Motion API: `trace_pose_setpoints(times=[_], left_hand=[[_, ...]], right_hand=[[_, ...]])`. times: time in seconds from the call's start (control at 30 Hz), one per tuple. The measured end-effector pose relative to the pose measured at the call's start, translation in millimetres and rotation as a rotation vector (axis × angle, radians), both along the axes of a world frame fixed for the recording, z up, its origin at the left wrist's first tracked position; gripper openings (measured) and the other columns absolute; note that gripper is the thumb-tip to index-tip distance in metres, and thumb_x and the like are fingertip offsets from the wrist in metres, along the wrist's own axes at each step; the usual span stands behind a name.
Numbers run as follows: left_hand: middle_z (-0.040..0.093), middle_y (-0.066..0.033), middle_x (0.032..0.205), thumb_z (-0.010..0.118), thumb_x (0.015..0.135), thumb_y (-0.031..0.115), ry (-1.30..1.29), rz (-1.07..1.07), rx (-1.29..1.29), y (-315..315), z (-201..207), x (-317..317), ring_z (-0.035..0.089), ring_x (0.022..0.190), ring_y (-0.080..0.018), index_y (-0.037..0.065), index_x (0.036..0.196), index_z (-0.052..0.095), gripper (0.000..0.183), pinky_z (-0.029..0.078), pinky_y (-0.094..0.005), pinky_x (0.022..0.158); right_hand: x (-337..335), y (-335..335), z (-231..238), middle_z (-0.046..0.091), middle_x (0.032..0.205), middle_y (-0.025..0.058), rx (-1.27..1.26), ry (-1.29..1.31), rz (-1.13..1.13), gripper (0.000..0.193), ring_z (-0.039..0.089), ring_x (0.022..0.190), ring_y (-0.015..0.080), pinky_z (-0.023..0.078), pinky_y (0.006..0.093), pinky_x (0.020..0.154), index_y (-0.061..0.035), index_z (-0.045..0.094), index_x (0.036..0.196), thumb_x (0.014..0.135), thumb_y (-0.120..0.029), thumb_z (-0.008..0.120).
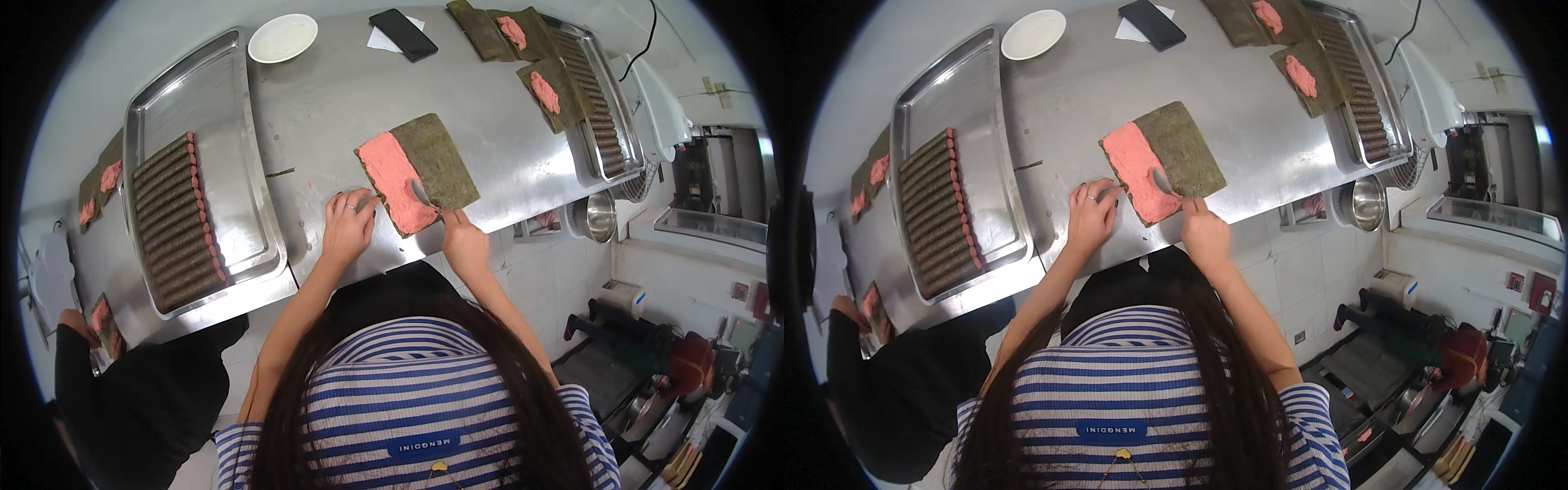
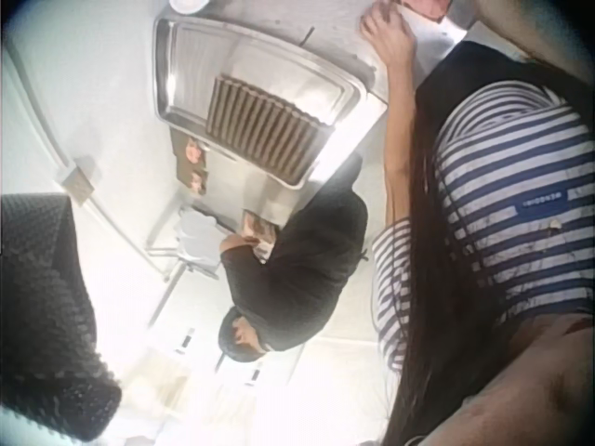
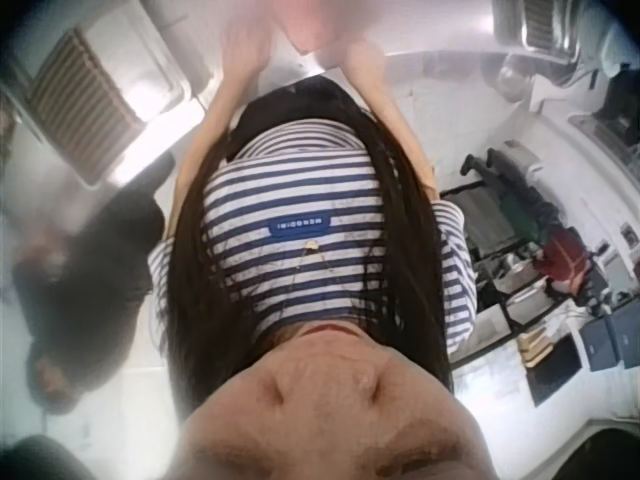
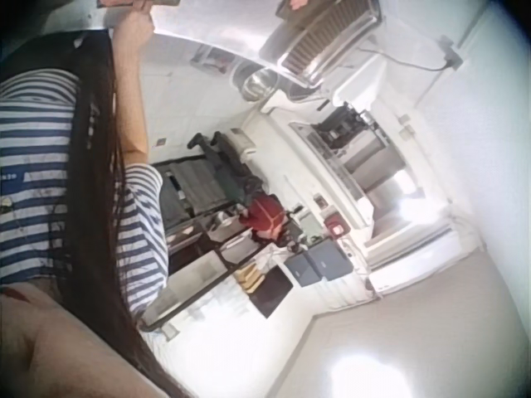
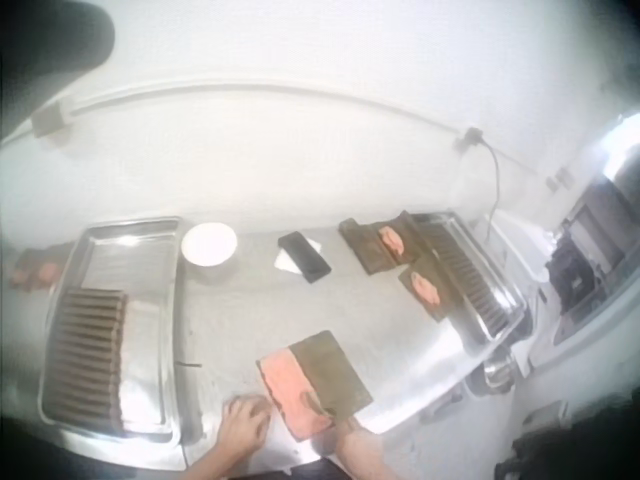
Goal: The person spreads a pink paste onto a sheet of nori using a spoon, then rolls the nori into a cylindrical shape. The person repeats this process multiple times, placing the finished rolls onto a metal tray.
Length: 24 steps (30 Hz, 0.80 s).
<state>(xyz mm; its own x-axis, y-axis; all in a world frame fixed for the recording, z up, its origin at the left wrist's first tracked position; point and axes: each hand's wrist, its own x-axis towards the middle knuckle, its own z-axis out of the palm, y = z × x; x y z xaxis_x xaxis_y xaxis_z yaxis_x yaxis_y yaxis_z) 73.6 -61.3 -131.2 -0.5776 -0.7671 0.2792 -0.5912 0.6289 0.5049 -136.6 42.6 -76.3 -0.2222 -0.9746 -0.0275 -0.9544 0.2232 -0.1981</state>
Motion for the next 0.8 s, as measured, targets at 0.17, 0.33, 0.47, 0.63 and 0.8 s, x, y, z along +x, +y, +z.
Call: trace_pose_setpoints(times=[0.17,0.33,0.47,0.63,0.8], left_hand=[[0.057,-0.0048,0.112,0.062,0.077,0.007,0.033,-0.024,-0.043,0,0,0,0.053,0.107,-0.0229,0.012,0.107,0.067,0.031,0.035,-0.0418,0.096],[0.057,-0.0044,0.110,0.062,0.077,0.006,0.040,-0.023,-0.031,1,2,1,0.053,0.105,-0.0228,0.012,0.107,0.067,0.031,0.036,-0.0404,0.094],[0.057,-0.0043,0.109,0.062,0.077,0.006,0.042,-0.033,-0.022,1,3,0,0.053,0.105,-0.0227,0.012,0.107,0.068,0.031,0.036,-0.0394,0.094],[0.057,-0.0037,0.109,0.062,0.077,0.006,0.039,-0.041,-0.018,1,1,2,0.054,0.103,-0.0227,0.011,0.107,0.067,0.031,0.037,-0.0384,0.093],[0.058,-0.0035,0.108,0.061,0.076,0.004,0.044,-0.051,-0.006,2,1,3,0.054,0.102,-0.0232,0.011,0.107,0.067,0.032,0.039,-0.0381,0.089]], right_hand=[[15,9,1,0.060,0.088,0.0088,-0.015,0.007,0.074,0.026,0.066,0.065,0.0276,0.054,0.0404,0.055,-0.0053,0.061,0.100,0.075,-0.003,0.055],[4,17,18,0.060,0.089,0.0091,-0.037,-0.131,0.001,0.029,0.065,0.066,0.0299,0.052,0.0419,0.055,-0.0077,0.063,0.107,0.080,-0.005,0.055],[0,33,3,0.060,0.089,0.0089,-0.056,-0.131,-0.145,0.028,0.064,0.068,0.0313,0.051,0.0421,0.055,-0.0095,0.063,0.108,0.082,-0.006,0.055],[19,45,-7,0.059,0.088,0.0086,-0.026,-0.082,-0.023,0.030,0.064,0.068,0.0307,0.052,0.0414,0.056,-0.0103,0.063,0.110,0.081,-0.006,0.056],[9,26,12,0.059,0.085,0.0091,-0.062,-0.220,-0.004,0.030,0.063,0.067,0.0304,0.051,0.0422,0.057,-0.0096,0.064,0.109,0.080,-0.005,0.056]])
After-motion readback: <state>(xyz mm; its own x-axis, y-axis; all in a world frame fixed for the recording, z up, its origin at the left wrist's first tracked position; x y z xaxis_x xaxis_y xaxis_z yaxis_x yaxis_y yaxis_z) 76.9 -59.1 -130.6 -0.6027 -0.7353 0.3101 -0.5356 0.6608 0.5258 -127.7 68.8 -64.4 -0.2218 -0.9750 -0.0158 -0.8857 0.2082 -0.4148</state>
